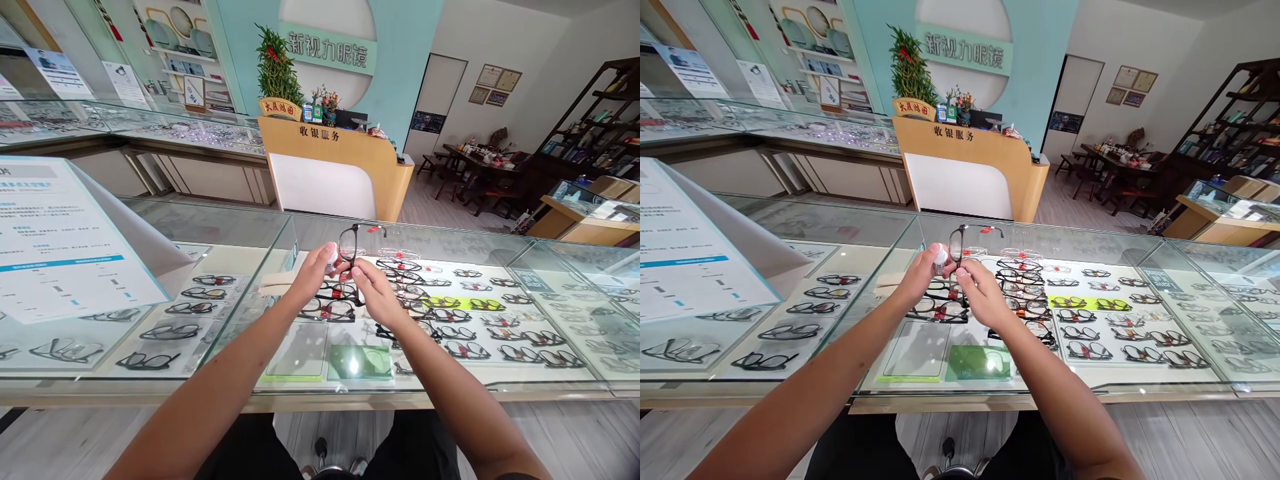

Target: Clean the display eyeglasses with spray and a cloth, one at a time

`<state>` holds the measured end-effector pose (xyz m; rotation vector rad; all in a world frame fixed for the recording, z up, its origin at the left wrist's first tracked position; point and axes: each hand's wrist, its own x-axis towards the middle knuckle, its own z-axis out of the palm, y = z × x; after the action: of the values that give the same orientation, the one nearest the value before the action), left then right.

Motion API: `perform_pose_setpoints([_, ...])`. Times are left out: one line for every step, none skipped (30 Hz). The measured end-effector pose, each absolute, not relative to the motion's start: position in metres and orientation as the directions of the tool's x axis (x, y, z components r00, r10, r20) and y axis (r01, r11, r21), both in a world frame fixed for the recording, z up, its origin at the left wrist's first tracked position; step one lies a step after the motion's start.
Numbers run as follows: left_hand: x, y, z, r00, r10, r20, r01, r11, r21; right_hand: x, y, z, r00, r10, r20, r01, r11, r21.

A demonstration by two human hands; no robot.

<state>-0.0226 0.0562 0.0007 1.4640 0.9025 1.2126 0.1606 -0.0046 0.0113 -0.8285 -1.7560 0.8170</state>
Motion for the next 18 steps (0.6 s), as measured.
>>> perform_pose_setpoints([-0.023,0.056,0.000,0.224,0.947,0.230,-0.047,-0.226,0.973,0.161,-0.004,0.012,-0.261,0.840,0.476,0.140,0.521,-0.842])
perform_pose_setpoints([-0.023,0.056,0.000,0.226,0.947,0.226,-0.045,-0.222,0.974,0.162,-0.003,0.012,-0.240,0.851,0.466,0.117,0.502,-0.857])
perform_pose_setpoints([-0.023,0.055,0.000,0.234,0.946,0.223,-0.039,-0.220,0.975,0.163,-0.001,0.012,-0.213,0.864,0.457,0.096,0.484,-0.870])
perform_pose_setpoints([-0.023,0.055,0.000,0.246,0.944,0.221,-0.031,-0.220,0.975,0.165,0.001,0.012,-0.182,0.875,0.449,0.076,0.468,-0.881])
perform_pose_setpoints([-0.023,0.055,0.001,0.262,0.939,0.222,-0.016,-0.226,0.974,0.166,0.003,0.011,-0.153,0.883,0.443,0.057,0.455,-0.889])
perform_pose_setpoints([-0.023,0.054,0.001,0.280,0.933,0.224,0.004,-0.235,0.972,0.168,0.005,0.011,-0.128,0.889,0.439,0.038,0.446,-0.894])
perform_pose_setpoints([-0.023,0.053,0.001,0.296,0.928,0.226,0.028,-0.245,0.969,0.169,0.007,0.010,-0.106,0.894,0.436,0.017,0.440,-0.898])
perform_pose_setpoints([-0.022,0.052,0.002,0.312,0.922,0.230,0.053,-0.259,0.965,0.171,0.009,0.009,-0.089,0.896,0.435,-0.003,0.437,-0.900])
perform_pose_setpoints([-0.021,0.051,0.002,0.329,0.914,0.236,0.078,-0.275,0.958,0.171,0.011,0.009,-0.076,0.897,0.436,-0.023,0.436,-0.900])
perform_pose_setpoints([-0.021,0.050,0.002,0.345,0.907,0.241,0.101,-0.292,0.951,0.172,0.012,0.008,-0.067,0.896,0.438,-0.041,0.436,-0.899])
perform_pose_setpoints([-0.020,0.049,0.002,0.359,0.901,0.244,0.120,-0.304,0.945,0.172,0.013,0.008,-0.061,0.896,0.440,-0.055,0.437,-0.898])
perform_pose_setpoints([-0.019,0.049,0.002,0.370,0.897,0.242,0.135,-0.309,0.941,0.172,0.014,0.008,-0.056,0.896,0.441,-0.065,0.438,-0.897])
perform_pose_setpoints([-0.019,0.048,0.001,0.377,0.896,0.236,0.148,-0.310,0.939,0.172,0.014,0.008,-0.054,0.895,0.442,-0.073,0.438,-0.896])
perform_pose_setpoints([-0.019,0.048,0.001,0.383,0.896,0.227,0.162,-0.307,0.938,0.172,0.014,0.008,-0.053,0.895,0.443,-0.079,0.439,-0.895])
perform_pose_setpoints([-0.019,0.048,0.000,0.388,0.895,0.220,0.173,-0.306,0.936,0.172,0.014,0.008,-0.053,0.895,0.444,-0.082,0.439,-0.895])
perform_pose_setpoints([-0.019,0.048,-0.001,0.396,0.892,0.220,0.181,-0.311,0.933,0.172,0.014,0.008,-0.054,0.894,0.444,-0.080,0.439,-0.895])
perform_pose_setpoints([-0.019,0.049,-0.002,0.405,0.886,0.227,0.187,-0.323,0.928,0.172,0.014,0.008,-0.053,0.894,0.445,-0.073,0.440,-0.895])
perform_pose_setpoints([-0.020,0.049,-0.002,0.411,0.880,0.238,0.186,-0.336,0.923,0.172,0.014,0.007,-0.052,0.893,0.446,-0.063,0.443,-0.894])
